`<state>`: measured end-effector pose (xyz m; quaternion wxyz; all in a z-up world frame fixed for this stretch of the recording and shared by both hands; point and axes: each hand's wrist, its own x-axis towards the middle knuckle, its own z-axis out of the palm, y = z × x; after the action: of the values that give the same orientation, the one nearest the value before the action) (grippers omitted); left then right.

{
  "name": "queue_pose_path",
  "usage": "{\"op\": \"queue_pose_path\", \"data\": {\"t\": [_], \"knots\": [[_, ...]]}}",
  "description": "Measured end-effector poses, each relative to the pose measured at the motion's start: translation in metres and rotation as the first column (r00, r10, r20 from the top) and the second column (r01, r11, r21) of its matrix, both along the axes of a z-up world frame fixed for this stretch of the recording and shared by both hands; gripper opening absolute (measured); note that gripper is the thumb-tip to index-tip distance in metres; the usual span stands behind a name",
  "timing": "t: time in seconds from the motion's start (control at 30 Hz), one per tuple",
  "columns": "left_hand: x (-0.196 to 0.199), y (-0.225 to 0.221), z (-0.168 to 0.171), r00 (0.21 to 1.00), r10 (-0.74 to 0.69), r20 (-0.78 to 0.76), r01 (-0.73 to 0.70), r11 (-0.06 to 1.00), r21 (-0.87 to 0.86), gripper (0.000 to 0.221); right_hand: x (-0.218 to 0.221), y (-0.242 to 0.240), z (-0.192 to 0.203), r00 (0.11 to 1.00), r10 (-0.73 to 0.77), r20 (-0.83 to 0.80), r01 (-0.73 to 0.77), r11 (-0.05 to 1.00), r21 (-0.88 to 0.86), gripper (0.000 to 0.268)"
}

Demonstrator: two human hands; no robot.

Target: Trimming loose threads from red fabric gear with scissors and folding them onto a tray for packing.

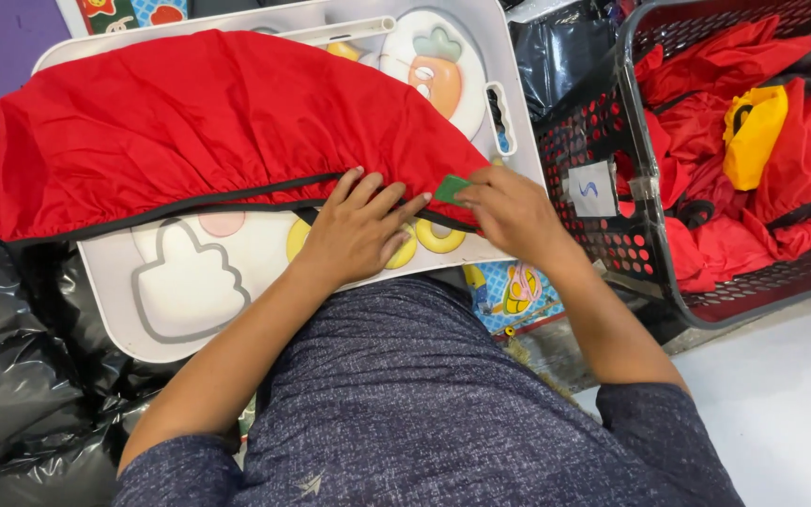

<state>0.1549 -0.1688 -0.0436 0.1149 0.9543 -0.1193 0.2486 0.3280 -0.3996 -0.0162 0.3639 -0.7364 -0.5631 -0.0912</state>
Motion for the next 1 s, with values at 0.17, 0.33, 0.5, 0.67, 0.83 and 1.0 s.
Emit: {"op": "queue_pose_path", "data": {"t": [0.17,0.33,0.5,0.67,0.83,1.0], "knots": [[-0.005,-0.002,-0.003,0.998,-0.016,-0.060,0.015,1.000,-0.026,0.049,0.062,-0.003,0.007,0.931,-0.324,0.169,0.347,0.929,-0.132,0.015],[-0.005,-0.003,0.004,0.997,-0.067,-0.039,0.066,0.997,-0.040,0.040,0.014,0.058,0.026,0.993,0.083,-0.088,-0.092,0.990,-0.109,0.005],[-0.008,0.005,0.020,0.995,-0.061,-0.085,0.067,0.995,0.073,0.038,0.085,0.072,0.003,0.963,-0.269,0.011,0.248,0.872,-0.422,0.016],[-0.005,0.001,0.011,0.970,-0.163,-0.182,0.169,0.986,0.013,0.055,0.021,0.105,0.055,0.941,0.280,-0.189,-0.322,0.912,-0.253,0.012],[-0.021,0.016,0.031,0.994,-0.060,-0.095,0.055,0.997,-0.051,0.054,0.047,0.117,-0.001,0.953,0.097,-0.286,-0.225,0.860,-0.458,0.013],[-0.050,0.053,0.029,0.949,0.300,-0.098,-0.298,0.954,0.036,0.053,0.058,0.111,0.003,0.912,0.090,-0.401,-0.291,0.831,-0.475,0.012]]}}
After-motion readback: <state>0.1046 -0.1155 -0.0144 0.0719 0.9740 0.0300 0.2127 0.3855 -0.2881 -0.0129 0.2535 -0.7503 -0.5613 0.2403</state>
